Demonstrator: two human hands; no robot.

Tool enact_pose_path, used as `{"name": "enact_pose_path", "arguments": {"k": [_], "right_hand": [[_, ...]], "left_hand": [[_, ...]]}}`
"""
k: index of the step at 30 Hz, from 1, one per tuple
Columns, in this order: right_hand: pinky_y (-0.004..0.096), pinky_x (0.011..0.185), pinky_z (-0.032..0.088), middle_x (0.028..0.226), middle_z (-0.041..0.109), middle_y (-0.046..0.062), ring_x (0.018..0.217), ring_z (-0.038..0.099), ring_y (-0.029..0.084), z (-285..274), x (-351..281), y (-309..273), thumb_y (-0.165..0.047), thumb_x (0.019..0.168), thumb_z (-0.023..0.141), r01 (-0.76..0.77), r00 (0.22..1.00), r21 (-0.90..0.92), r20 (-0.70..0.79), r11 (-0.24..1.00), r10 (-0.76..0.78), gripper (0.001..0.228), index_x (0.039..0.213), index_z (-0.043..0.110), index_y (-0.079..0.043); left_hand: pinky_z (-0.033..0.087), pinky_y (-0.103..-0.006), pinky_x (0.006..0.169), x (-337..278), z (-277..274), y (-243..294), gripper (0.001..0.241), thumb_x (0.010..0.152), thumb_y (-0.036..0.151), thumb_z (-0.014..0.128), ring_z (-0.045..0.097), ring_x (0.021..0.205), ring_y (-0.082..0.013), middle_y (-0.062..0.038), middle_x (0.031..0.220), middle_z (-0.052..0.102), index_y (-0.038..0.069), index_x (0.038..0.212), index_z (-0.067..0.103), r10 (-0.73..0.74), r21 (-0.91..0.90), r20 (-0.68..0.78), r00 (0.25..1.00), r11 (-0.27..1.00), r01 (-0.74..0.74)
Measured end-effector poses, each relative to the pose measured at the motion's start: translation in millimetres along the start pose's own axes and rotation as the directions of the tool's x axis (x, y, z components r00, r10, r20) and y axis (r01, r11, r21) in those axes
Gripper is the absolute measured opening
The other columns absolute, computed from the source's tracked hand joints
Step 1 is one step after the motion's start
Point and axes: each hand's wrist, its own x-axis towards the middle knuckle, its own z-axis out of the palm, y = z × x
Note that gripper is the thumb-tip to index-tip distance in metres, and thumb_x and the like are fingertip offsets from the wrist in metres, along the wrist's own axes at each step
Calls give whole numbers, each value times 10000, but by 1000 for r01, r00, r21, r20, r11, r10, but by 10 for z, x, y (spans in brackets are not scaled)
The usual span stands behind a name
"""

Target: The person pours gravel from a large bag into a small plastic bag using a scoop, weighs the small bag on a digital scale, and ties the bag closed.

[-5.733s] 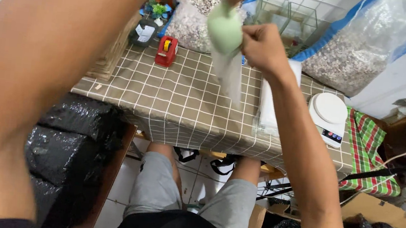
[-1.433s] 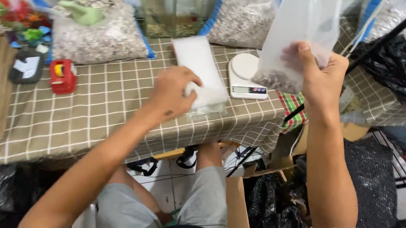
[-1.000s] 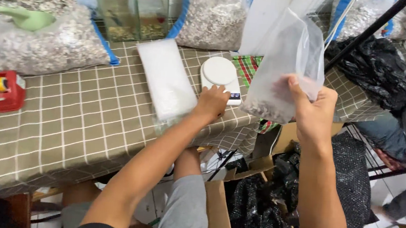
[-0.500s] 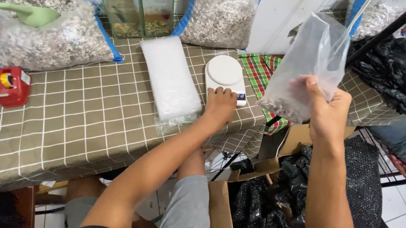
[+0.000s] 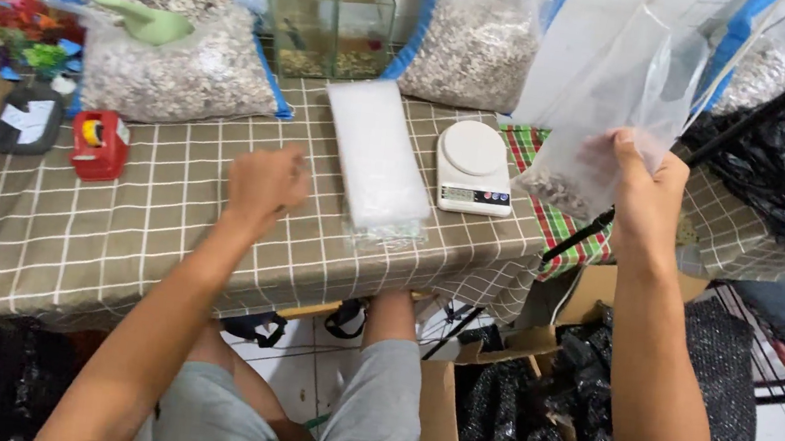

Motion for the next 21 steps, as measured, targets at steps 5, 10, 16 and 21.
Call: {"name": "enact_pose_path", "arguments": {"k": [5, 10, 16, 21], "right_hand": [[248, 816, 591, 873, 726, -6, 820, 693, 47, 213, 286, 278, -194, 1028, 652, 31, 999, -23, 10, 999, -31, 151, 932, 744, -123], [237, 756, 568, 813, 715, -12, 736, 685, 51, 451, 632, 678, -243, 963, 705, -2, 998, -50, -56, 999, 0, 129, 892, 772, -159], [224, 738, 572, 784, 739, 11, 713, 733, 65, 755, 834, 934, -249, 918, 684, -46, 998, -98, -40, 994, 42, 145, 839, 770, -163], [422, 678, 671, 827, 767, 111, 761, 820, 213, 854, 1145, 1279, -287, 917, 720, -92, 995, -31, -47, 995, 90, 206, 929, 688, -84]], "left_hand": [[581, -551, 738, -263, -83, -577, 246, 855, 331, 597, 760, 867, -435, -161, 826, 769, 219, 981, 776, -278, 64, 112, 954, 960, 272], [578, -539, 806, -459, -170, -541, 278, 940, 332, 508, 762, 896, -429, -189, 832, 761, 203, 1065, 720, -283, 4, 120, 952, 959, 285], [568, -552, 855, -457, 98, -711, 272, 937, 381, 476, 747, 889, -463, -185, 796, 750, 223, 1050, 667, -261, 34, 80, 962, 965, 259], [571, -521, 840, -455, 158, -729, 218, 914, 346, 494, 763, 834, -426, -167, 758, 745, 213, 1004, 642, -233, 9, 50, 971, 972, 233]]}}
